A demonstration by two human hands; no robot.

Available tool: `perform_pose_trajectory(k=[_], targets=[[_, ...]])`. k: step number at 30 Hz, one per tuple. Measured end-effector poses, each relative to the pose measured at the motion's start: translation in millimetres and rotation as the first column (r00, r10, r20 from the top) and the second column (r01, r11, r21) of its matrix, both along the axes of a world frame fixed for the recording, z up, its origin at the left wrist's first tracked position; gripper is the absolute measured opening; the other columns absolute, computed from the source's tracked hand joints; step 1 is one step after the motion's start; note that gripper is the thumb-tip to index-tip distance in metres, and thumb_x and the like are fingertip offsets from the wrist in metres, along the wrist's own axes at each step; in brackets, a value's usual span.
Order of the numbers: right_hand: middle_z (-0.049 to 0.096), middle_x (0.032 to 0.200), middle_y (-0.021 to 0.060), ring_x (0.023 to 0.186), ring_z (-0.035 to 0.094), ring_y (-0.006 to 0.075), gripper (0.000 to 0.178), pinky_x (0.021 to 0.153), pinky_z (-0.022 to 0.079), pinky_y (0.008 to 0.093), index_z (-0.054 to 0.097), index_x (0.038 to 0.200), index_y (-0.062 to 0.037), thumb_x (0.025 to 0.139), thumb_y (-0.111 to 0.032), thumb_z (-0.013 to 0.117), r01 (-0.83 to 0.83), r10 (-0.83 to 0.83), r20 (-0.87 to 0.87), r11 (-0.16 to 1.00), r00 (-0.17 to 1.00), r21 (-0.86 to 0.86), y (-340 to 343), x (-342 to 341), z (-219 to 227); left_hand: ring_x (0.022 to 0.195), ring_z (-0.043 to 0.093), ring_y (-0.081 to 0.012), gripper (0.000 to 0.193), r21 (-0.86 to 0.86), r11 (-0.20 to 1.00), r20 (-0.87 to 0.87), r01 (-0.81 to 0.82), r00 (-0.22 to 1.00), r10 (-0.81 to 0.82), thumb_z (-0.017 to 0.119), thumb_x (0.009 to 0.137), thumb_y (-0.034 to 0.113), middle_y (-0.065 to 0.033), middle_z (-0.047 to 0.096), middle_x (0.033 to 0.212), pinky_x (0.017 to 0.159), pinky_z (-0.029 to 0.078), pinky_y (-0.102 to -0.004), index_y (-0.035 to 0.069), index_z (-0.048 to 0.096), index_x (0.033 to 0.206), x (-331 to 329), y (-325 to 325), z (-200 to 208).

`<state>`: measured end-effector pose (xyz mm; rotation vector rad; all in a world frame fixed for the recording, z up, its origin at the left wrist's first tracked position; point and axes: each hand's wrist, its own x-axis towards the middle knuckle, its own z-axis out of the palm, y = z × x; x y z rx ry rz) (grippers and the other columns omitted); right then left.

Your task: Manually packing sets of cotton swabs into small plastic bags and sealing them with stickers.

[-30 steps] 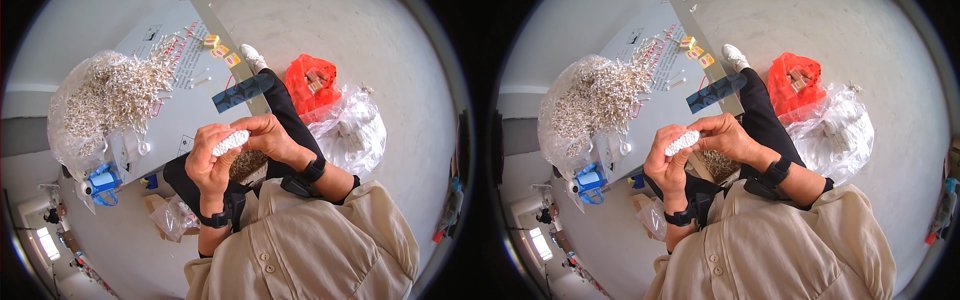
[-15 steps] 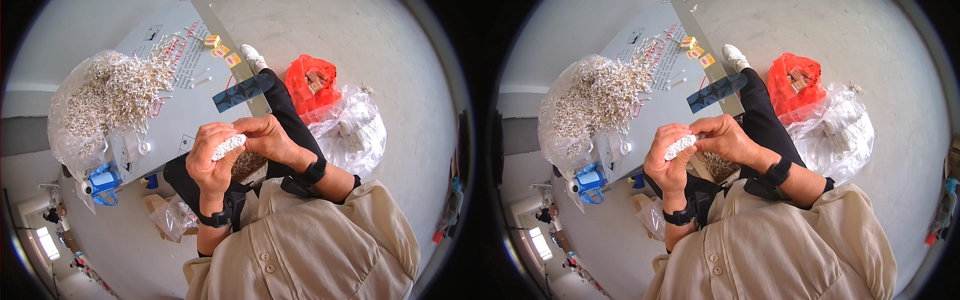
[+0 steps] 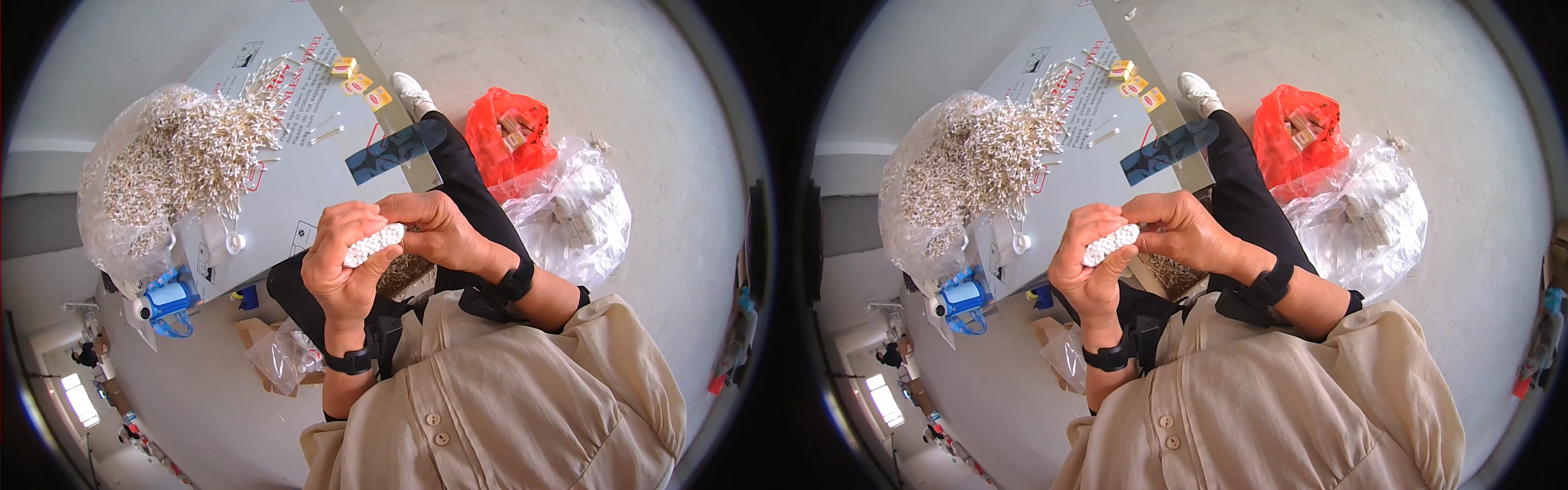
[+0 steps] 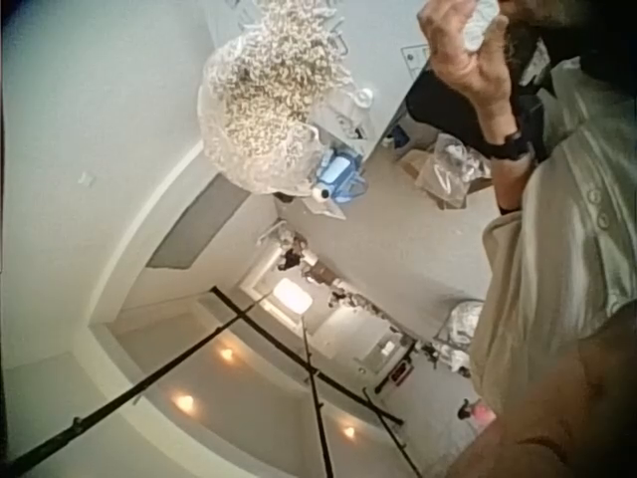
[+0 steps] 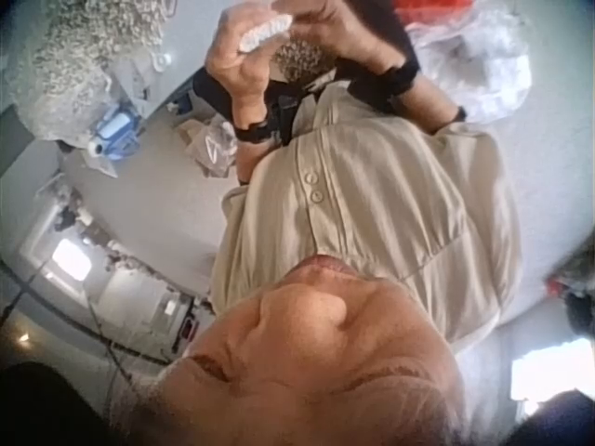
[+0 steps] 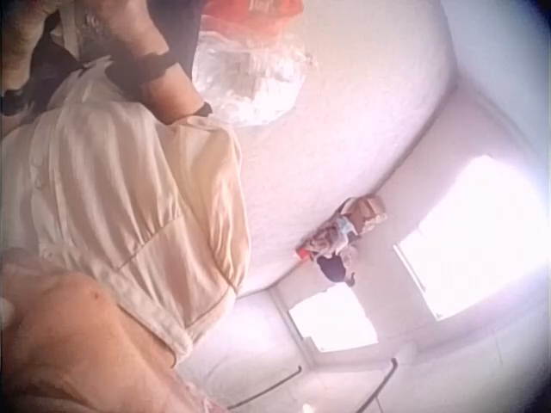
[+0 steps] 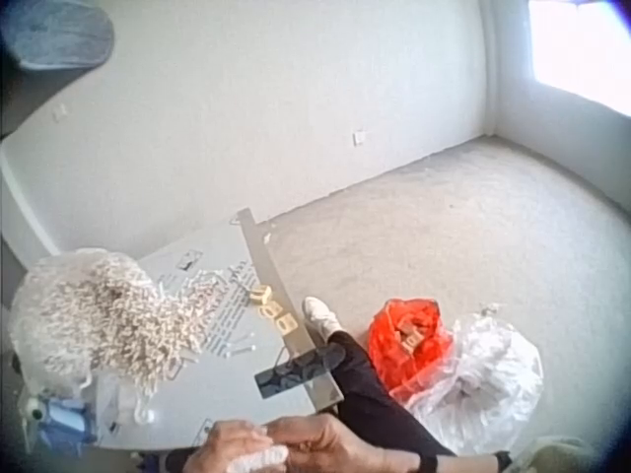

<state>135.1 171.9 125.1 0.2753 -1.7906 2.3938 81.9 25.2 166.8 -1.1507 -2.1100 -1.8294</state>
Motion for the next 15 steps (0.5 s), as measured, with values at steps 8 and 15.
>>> perform_pose_trajectory(k=[8, 15], targets=[[0.067, 0.096, 0.0129, 0.09, 0.064, 0.0259, 0.029, 0.082, 0.05, 0.035, 0.067, 0.106, -0.0004, 0.078, 0.001, 0.07, 0.086, -0.07, -0.119, 0.987, 0.99, 0.137, 1.3, -2.3, 3.0, 0.1, 0.06, -0.0292, 0.035, -0.069, 0.997, -0.039, 0.022, 0.999, -0.024, 0.085, 0.064, 0.016, -0.008, 0.065, 0.098, 0.087, 0.049, -0.041, 0.003, 0.068, 0.092, -0.4, 1.4, -0.6], [0.067, 0.1, 0.0134, 0.095, 0.064, 0.0266, 0.033, 0.086, 0.05, 0.0354, 0.067, 0.108, -0.001, 0.075, 0.0, 0.072, 0.103, -0.092, -0.093, 0.987, 0.991, 0.123, 1.8, -0.7, 3.7, 0.099, 0.06, -0.0287, 0.034, -0.033, 0.999, 0.052, -0.013, 0.999, 0.014, 0.085, 0.064, 0.015, -0.0062, 0.065, 0.096, 0.087, 0.05, -0.0393, 0.004, 0.068, 0.09, 2.9, 4.0, 2.8]])
